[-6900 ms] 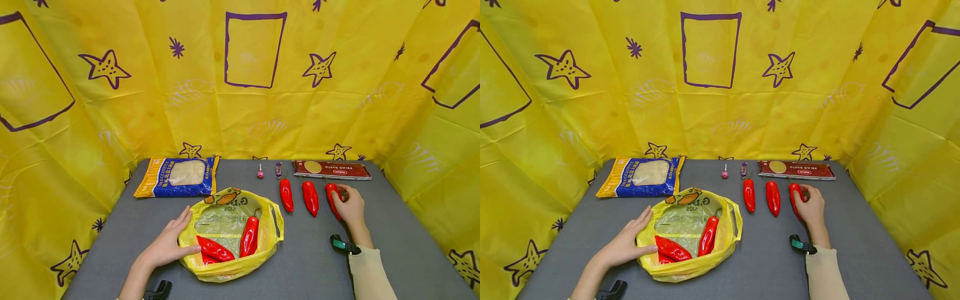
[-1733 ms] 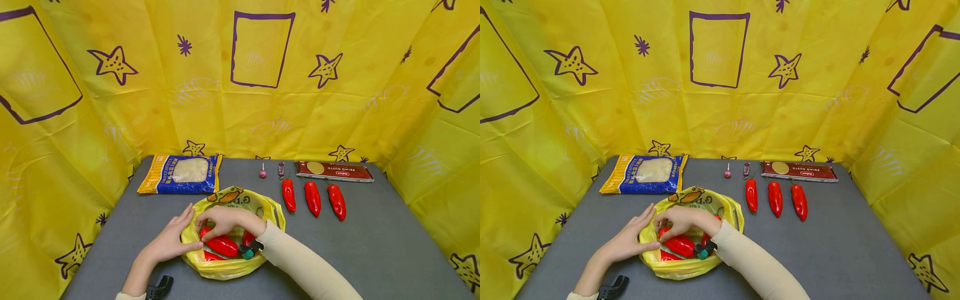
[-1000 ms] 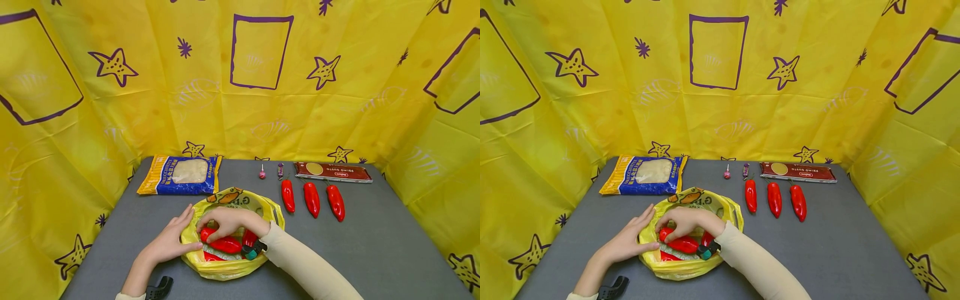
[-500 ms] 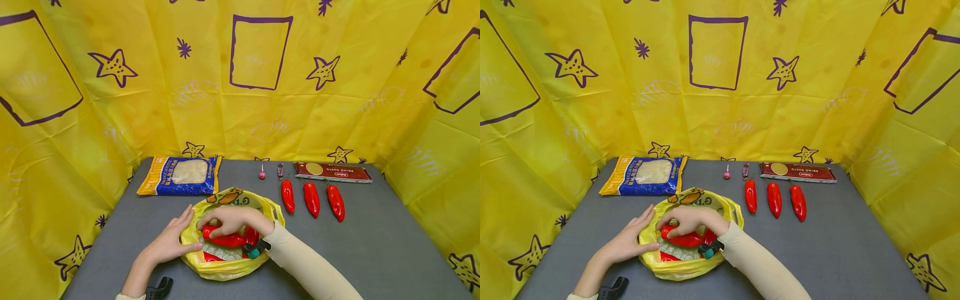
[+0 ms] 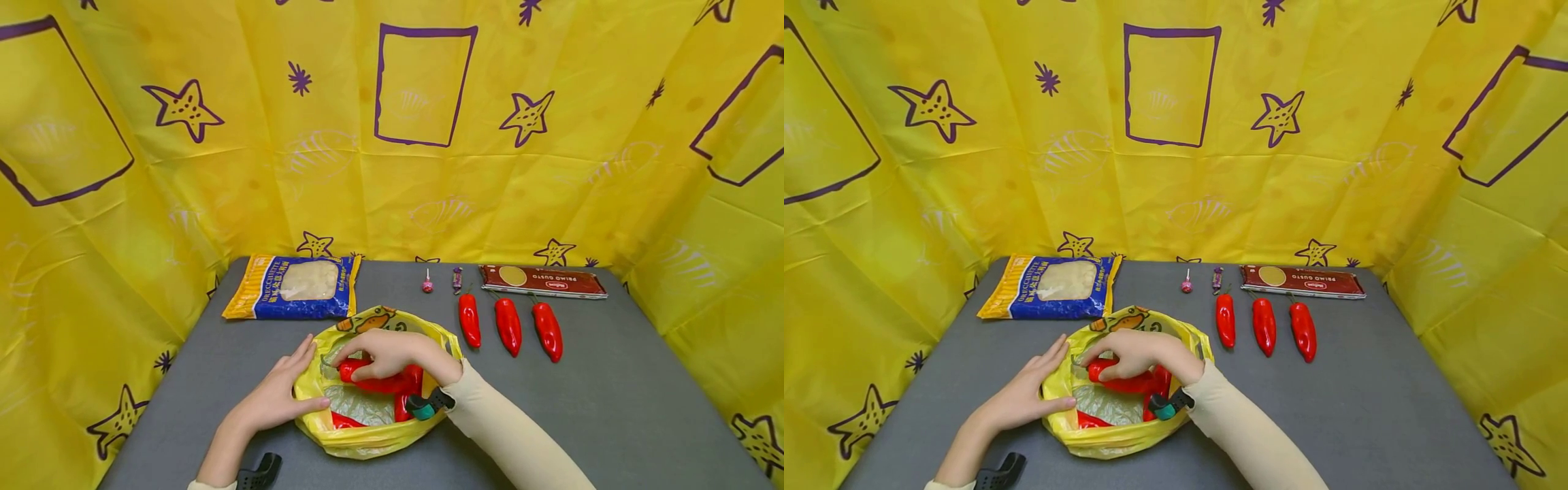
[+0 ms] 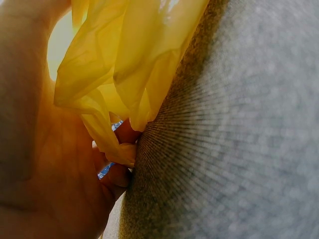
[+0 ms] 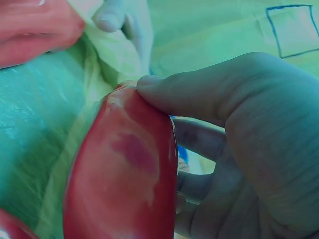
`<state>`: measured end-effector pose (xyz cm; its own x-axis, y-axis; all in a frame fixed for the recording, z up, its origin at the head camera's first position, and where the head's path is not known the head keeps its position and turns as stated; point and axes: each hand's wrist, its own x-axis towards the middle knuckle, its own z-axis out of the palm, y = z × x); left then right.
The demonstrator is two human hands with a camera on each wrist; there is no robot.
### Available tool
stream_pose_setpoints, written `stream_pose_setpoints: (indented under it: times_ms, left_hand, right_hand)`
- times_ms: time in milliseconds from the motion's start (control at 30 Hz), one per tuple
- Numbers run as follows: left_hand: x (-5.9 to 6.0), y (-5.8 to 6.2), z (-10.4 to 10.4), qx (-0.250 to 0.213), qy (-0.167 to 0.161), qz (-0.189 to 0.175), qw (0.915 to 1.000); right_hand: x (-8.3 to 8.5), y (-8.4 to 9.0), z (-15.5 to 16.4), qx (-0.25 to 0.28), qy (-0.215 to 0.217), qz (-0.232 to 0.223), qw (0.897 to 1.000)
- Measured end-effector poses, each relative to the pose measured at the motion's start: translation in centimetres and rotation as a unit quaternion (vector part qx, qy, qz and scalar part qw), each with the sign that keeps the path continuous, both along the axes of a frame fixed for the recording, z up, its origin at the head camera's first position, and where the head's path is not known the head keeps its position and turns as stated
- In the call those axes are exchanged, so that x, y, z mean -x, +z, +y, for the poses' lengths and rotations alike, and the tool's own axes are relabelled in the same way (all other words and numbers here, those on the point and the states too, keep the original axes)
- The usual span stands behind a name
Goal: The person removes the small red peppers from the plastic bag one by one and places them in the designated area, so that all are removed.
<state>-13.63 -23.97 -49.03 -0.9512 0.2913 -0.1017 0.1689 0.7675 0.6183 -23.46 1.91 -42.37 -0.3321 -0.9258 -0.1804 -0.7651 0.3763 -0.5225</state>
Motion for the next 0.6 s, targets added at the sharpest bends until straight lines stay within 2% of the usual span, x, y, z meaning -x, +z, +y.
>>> stream_pose_setpoints:
  times_ms: [333,600]
  left_hand:
    - [0.0,0.0,0.0,0.007,0.002,0.002,1.0]
    - [0.0,-0.1,0.0,0.006,0.0,0.004,1.0]
  right_hand:
    - [0.5,1.2,2.4,0.088,0.004,0.011,0.996]
    - [0.6,1.5,4.0,0.117,-0.024,0.013,0.993]
